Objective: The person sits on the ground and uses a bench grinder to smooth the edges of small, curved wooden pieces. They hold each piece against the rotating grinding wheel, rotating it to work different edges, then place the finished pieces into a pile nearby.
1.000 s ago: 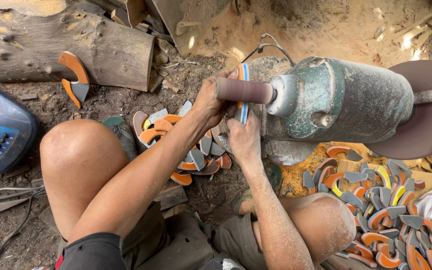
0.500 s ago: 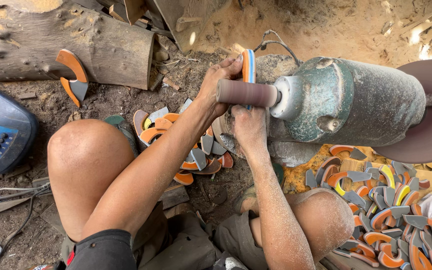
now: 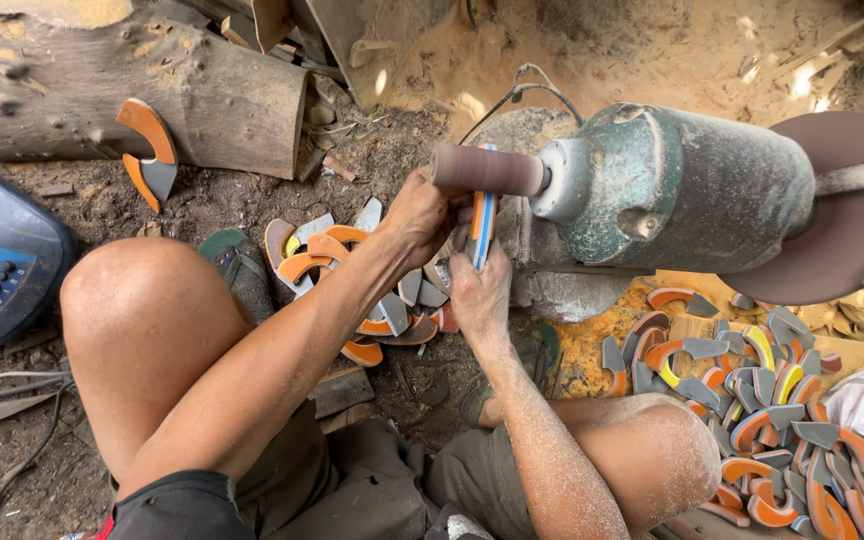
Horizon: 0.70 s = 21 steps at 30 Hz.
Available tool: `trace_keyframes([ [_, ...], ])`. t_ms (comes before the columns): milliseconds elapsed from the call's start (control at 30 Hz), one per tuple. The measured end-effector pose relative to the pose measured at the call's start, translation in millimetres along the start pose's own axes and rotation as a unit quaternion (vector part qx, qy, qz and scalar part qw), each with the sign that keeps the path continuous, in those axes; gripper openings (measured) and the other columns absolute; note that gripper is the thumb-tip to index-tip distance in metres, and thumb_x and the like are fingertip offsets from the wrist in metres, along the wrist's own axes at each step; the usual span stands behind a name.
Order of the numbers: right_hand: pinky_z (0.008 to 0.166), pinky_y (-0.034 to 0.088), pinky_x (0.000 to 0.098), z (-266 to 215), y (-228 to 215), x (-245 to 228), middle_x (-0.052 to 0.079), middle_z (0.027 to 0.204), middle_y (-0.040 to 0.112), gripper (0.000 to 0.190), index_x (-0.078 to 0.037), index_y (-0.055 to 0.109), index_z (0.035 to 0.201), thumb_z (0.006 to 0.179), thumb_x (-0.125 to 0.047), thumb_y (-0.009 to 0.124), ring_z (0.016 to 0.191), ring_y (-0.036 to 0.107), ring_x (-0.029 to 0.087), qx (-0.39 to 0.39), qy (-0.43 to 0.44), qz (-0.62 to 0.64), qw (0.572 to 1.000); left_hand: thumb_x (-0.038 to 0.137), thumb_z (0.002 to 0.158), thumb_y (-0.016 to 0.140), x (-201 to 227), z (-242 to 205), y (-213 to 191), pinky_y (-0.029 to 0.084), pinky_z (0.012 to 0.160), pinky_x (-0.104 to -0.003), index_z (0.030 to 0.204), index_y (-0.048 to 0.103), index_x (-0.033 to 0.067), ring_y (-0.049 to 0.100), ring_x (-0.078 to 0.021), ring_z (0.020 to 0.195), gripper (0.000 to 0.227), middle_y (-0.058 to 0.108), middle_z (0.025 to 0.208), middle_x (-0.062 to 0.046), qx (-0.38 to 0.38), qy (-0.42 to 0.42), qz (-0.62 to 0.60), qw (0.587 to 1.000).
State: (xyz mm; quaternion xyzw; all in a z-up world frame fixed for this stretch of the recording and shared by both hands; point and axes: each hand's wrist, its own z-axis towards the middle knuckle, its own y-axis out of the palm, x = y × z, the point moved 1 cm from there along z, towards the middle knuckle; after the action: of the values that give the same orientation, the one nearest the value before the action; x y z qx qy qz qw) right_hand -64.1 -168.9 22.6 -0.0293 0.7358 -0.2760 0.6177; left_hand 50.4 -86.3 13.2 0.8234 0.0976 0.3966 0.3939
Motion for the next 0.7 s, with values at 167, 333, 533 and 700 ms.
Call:
trace_keyframes([
  [167,0.059,0.046,0.0367,-18,1,1,0.008,0.07,0.051,0.022,0.003,0.056,0.101,0.086,-0.011,0.05,0.061,0.051,0.017,0.009,-0.005,0.018,1.0,0.011,0.102,0.059,-2,-20,1,0.048,0.04,-0.024,0.102,0.067,0.0008,0.06,-0.0106,0.054,0.013,0.073,0.081,-0.01,-0.042,-0.005,0.026,0.999],
  [333,0.055,0.043,0.0381,-28,3,10,0.009,0.068,0.051,0.021,0.004,0.056,0.1,0.086,-0.011,0.051,0.056,0.05,0.018,0.007,0.012,0.029,0.999,0.019,0.101,0.062,-6,-29,-1,0.05,0.042,-0.024,0.113,0.067,0.0062,0.063,-0.0105,0.057,0.018,0.074,0.084,-0.007,-0.056,-0.011,0.043,0.997],
  [533,0.062,0.05,0.0376,-35,2,17,0.008,0.085,0.06,0.03,0.006,0.056,0.113,0.091,-0.012,0.049,0.068,0.059,0.018,0.015,-0.082,0.03,0.996,0.018,0.098,0.067,-9,-33,-3,0.06,0.062,-0.025,0.127,0.067,0.0044,0.068,-0.0108,0.069,0.032,0.075,0.091,-0.006,-0.079,0.001,0.043,0.996],
  [700,0.072,0.055,0.0363,-29,-3,22,0.009,0.08,0.064,0.026,0.004,0.061,0.093,0.097,-0.022,0.057,0.074,0.066,0.019,-0.06,-0.037,0.036,0.997,0.018,0.099,0.071,-11,-39,-3,0.06,0.081,-0.028,0.13,0.065,0.0005,0.069,-0.0123,0.085,0.036,0.074,0.104,-0.006,-0.143,0.004,0.047,0.989],
])
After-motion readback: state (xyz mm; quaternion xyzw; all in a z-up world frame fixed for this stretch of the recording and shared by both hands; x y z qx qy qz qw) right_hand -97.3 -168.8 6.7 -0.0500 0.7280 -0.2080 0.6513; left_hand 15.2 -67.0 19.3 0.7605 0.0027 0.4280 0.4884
